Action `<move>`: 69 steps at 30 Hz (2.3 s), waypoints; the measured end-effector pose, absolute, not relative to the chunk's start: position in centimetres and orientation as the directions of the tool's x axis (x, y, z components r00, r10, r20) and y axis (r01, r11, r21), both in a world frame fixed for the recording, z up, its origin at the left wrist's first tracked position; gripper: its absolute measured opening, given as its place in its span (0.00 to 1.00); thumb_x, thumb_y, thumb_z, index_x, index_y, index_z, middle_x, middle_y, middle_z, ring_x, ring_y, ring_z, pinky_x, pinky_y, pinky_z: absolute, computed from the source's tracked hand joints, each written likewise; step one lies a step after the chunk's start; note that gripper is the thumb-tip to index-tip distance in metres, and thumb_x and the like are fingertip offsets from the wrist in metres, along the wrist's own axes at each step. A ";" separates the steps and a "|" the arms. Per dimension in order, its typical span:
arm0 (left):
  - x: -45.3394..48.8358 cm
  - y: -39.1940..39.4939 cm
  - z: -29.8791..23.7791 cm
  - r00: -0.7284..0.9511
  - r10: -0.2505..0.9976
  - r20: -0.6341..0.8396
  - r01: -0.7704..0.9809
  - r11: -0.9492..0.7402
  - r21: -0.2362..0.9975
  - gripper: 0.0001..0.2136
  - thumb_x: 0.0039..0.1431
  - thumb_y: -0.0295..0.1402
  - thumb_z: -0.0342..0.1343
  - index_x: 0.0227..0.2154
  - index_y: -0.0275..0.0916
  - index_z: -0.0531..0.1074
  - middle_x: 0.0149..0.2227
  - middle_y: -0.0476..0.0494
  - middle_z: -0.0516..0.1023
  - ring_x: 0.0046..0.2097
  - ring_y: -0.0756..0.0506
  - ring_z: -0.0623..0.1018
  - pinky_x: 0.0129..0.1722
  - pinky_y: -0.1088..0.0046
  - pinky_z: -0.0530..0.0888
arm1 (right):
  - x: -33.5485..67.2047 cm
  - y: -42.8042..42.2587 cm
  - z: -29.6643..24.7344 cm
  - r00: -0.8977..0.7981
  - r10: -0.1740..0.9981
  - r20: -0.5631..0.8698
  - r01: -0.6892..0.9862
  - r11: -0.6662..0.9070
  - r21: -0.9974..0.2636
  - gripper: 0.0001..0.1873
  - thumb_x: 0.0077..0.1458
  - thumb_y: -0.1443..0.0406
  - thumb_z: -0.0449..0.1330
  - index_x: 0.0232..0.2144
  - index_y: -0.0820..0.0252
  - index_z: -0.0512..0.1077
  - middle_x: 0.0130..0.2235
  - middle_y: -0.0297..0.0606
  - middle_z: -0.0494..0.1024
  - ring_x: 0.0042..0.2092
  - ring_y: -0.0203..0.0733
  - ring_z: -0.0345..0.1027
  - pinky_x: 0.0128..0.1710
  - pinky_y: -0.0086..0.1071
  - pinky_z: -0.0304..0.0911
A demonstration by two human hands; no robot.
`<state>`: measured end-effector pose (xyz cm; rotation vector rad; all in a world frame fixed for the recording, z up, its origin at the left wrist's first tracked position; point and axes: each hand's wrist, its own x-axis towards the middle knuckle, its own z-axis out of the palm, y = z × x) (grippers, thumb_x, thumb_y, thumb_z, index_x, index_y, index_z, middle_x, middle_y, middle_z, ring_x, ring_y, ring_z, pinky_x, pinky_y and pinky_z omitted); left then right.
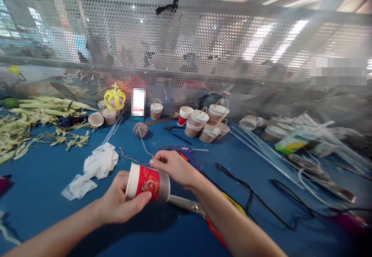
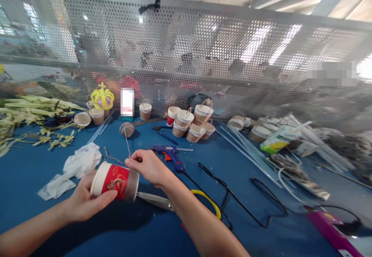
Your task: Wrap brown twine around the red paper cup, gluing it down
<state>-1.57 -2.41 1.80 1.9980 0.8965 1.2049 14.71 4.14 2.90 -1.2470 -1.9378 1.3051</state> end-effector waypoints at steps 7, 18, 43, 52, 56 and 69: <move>-1.9 -2.6 1.3 0.324 0.892 0.315 0.236 -0.399 0.886 0.14 0.47 0.30 0.53 0.11 0.37 0.58 0.13 0.53 0.57 0.17 0.54 0.57 0.16 0.77 0.56 | 14.5 4.0 3.1 -0.443 0.893 -0.077 0.446 0.145 -0.883 0.11 0.49 0.61 0.55 0.22 0.64 0.68 0.20 0.29 0.65 0.23 0.30 0.55 0.24 0.26 0.52; -1.2 -0.5 2.2 0.045 0.972 -0.230 -0.460 0.224 0.859 0.10 0.39 0.32 0.63 0.24 0.31 0.73 0.21 0.46 0.76 0.23 0.52 0.72 0.24 0.80 0.69 | 16.2 2.2 4.8 -0.342 0.939 0.046 0.475 0.215 -0.853 0.13 0.52 0.57 0.50 0.29 0.61 0.66 0.28 0.35 0.71 0.30 0.35 0.64 0.30 0.30 0.60; -2.3 0.2 2.9 0.277 0.889 -0.365 -0.423 0.454 0.784 0.11 0.36 0.34 0.65 0.23 0.31 0.75 0.22 0.44 0.77 0.22 0.51 0.72 0.22 0.79 0.66 | 17.1 0.0 4.2 -0.576 0.801 0.160 0.459 0.479 -0.748 0.02 0.50 0.67 0.56 0.27 0.58 0.64 0.31 0.34 0.69 0.33 0.36 0.61 0.35 0.30 0.59; -2.1 0.4 2.2 0.344 0.897 -0.276 -0.224 0.365 0.904 0.11 0.41 0.35 0.62 0.28 0.34 0.75 0.28 0.44 0.78 0.28 0.50 0.73 0.31 0.76 0.67 | 17.1 0.8 5.0 -0.427 0.903 0.054 0.566 0.313 -0.763 0.08 0.51 0.64 0.53 0.22 0.59 0.64 0.24 0.31 0.68 0.27 0.34 0.60 0.28 0.27 0.57; -1.9 0.6 2.1 0.346 0.908 -0.235 -0.133 0.295 0.946 0.09 0.44 0.36 0.60 0.27 0.34 0.75 0.26 0.46 0.77 0.27 0.51 0.71 0.30 0.76 0.66 | 17.3 1.6 6.0 -0.353 0.914 0.198 0.593 0.383 -0.709 0.09 0.54 0.61 0.50 0.29 0.58 0.68 0.32 0.36 0.73 0.34 0.38 0.65 0.34 0.31 0.59; -1.4 0.6 1.4 0.405 0.900 -0.161 -0.008 0.179 0.984 0.12 0.48 0.39 0.56 0.27 0.33 0.74 0.26 0.46 0.75 0.28 0.49 0.71 0.31 0.75 0.65 | 15.7 1.0 5.5 -0.555 0.821 0.132 0.355 0.377 -0.855 0.23 0.59 0.55 0.39 0.44 0.61 0.66 0.48 0.43 0.69 0.50 0.42 0.61 0.51 0.38 0.54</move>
